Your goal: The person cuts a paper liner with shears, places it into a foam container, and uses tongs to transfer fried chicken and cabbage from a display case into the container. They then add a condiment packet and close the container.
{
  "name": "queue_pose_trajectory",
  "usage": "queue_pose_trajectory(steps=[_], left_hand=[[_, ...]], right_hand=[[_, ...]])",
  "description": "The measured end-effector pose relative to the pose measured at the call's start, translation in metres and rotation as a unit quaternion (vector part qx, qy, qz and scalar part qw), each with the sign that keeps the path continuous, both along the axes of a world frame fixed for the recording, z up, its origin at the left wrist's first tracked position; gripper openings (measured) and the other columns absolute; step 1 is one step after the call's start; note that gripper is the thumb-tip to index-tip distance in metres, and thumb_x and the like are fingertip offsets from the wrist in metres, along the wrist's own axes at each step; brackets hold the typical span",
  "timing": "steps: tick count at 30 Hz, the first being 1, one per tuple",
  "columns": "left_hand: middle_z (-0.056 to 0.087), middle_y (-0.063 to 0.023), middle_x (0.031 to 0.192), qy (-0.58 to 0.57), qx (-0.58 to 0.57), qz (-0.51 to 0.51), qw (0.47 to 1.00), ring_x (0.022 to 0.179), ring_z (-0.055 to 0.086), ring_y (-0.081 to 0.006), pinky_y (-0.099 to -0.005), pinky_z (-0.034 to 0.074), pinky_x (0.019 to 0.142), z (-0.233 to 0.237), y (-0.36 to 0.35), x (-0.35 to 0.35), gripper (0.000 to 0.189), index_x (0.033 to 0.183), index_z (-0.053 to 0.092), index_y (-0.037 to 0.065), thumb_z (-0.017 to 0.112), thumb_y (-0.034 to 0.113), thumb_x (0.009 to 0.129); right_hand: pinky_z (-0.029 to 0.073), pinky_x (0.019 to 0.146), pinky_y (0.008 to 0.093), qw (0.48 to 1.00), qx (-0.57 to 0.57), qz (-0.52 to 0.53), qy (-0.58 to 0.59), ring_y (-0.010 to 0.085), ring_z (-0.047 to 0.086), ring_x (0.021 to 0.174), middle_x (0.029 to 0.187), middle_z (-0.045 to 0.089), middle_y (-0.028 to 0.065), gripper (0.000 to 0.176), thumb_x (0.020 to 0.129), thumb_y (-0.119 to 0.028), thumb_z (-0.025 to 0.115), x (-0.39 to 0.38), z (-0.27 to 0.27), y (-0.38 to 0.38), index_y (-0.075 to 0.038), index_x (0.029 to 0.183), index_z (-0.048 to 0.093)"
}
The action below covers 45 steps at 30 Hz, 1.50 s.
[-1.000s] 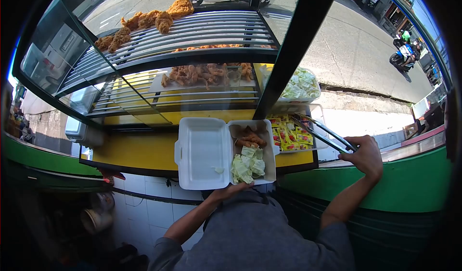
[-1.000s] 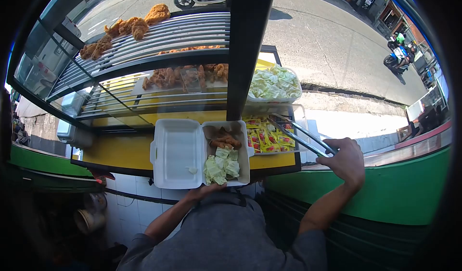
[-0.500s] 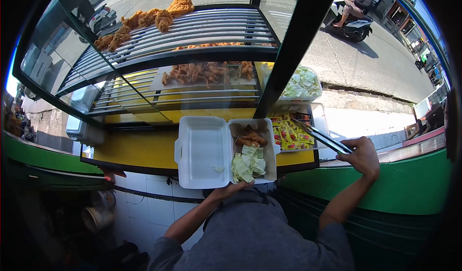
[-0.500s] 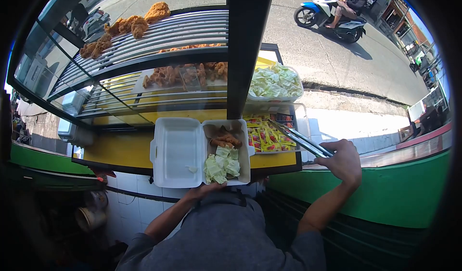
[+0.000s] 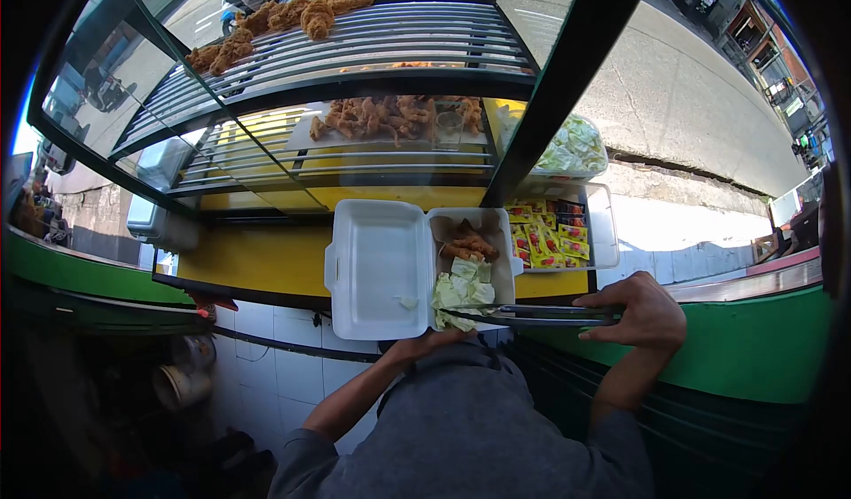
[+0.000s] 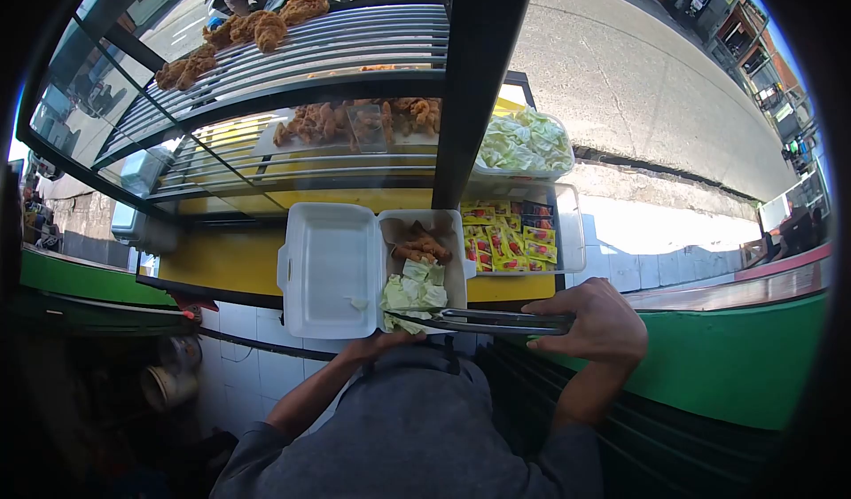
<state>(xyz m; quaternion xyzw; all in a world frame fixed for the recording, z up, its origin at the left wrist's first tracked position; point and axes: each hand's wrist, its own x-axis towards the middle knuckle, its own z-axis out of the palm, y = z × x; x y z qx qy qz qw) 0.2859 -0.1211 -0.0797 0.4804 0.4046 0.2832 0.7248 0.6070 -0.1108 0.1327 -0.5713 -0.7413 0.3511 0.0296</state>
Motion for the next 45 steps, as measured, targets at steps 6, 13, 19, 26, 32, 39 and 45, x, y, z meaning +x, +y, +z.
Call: queue_pose_trajectory(steps=[6,13,19,26,32,39,45], left_hand=[[0.067,-0.0049,0.096,0.013,-0.009,0.014,1.0,0.091,0.062,-0.0141,-0.0283,0.05,0.084,0.01,-0.003,-0.018,0.04,0.102,0.068,0.0,0.079,0.031,0.081],[0.068,-0.0053,0.095,-0.007,0.009,0.033,0.999,0.089,0.063,-0.014,-0.028,0.051,0.082,0.009,-0.004,-0.055,0.038,0.103,0.068,-0.002,0.078,0.029,0.082],[0.068,-0.0068,0.1,0.014,0.026,0.098,0.995,0.091,0.064,-0.0164,-0.0302,0.052,0.084,0.006,-0.011,-0.101,0.037,0.107,0.065,-0.001,0.078,0.022,0.081],[0.066,-0.0083,0.109,0.02,-0.061,0.094,0.994,0.099,0.062,-0.0175,-0.0314,0.048,0.091,0.002,-0.016,-0.149,0.045,0.114,0.063,-0.002,0.077,0.026,0.082],[0.064,-0.0102,0.116,0.016,-0.084,0.06,0.995,0.105,0.06,-0.0212,-0.0326,0.047,0.095,-0.015,-0.014,-0.177,0.055,0.121,0.059,-0.001,0.08,0.028,0.078],[0.063,-0.0123,0.116,-0.004,-0.088,0.091,0.992,0.105,0.061,-0.0235,-0.0334,0.048,0.095,0.003,-0.015,-0.214,0.066,0.123,0.057,-0.003,0.085,0.031,0.074],[0.062,-0.0125,0.119,-0.002,-0.09,0.105,0.99,0.109,0.059,-0.0236,-0.0347,0.046,0.098,0.008,-0.018,-0.238,0.068,0.127,0.054,-0.003,0.084,0.029,0.075]], right_hand=[[0.055,0.068,0.0321,0.994,0.054,0.001,-0.091,0.0252,0.071,0.066,0.084,0.073,0.0152,0.045,0.063,-0.027,0.084,-0.026,0.001,0.008,-0.007,0.102,0.075],[0.054,0.061,0.0281,0.998,0.007,-0.05,0.022,0.0164,0.069,0.064,0.079,0.073,0.013,0.047,0.061,-0.016,0.085,-0.041,0.0,0.017,-0.003,0.105,0.074],[0.052,0.061,0.0251,0.959,0.168,-0.145,0.176,0.0091,0.064,0.071,0.082,0.069,0.005,0.054,0.061,-0.009,0.084,-0.079,-0.028,0.025,0.0,0.113,0.069],[0.045,0.097,0.04,0.777,0.439,-0.162,0.421,0.0255,0.059,0.104,0.106,0.061,0.0128,0.072,0.086,-0.039,0.071,-0.16,-0.064,0.074,0.012,0.132,0.046],[0.043,0.102,0.0435,0.649,0.58,-0.256,0.42,0.0282,0.058,0.111,0.108,0.06,0.0137,0.062,0.094,-0.037,0.06,-0.215,-0.048,0.116,0.01,0.133,0.045],[0.046,0.1,0.0421,0.607,0.566,-0.339,0.443,0.0267,0.06,0.106,0.102,0.06,0.0139,0.058,0.097,-0.034,0.051,-0.252,-0.051,0.122,0.009,0.136,0.044],[0.047,0.099,0.0411,0.62,0.552,-0.305,0.467,0.027,0.06,0.107,0.101,0.059,0.014,0.062,0.097,-0.035,0.049,-0.3,-0.054,0.127,0.007,0.141,0.038]])
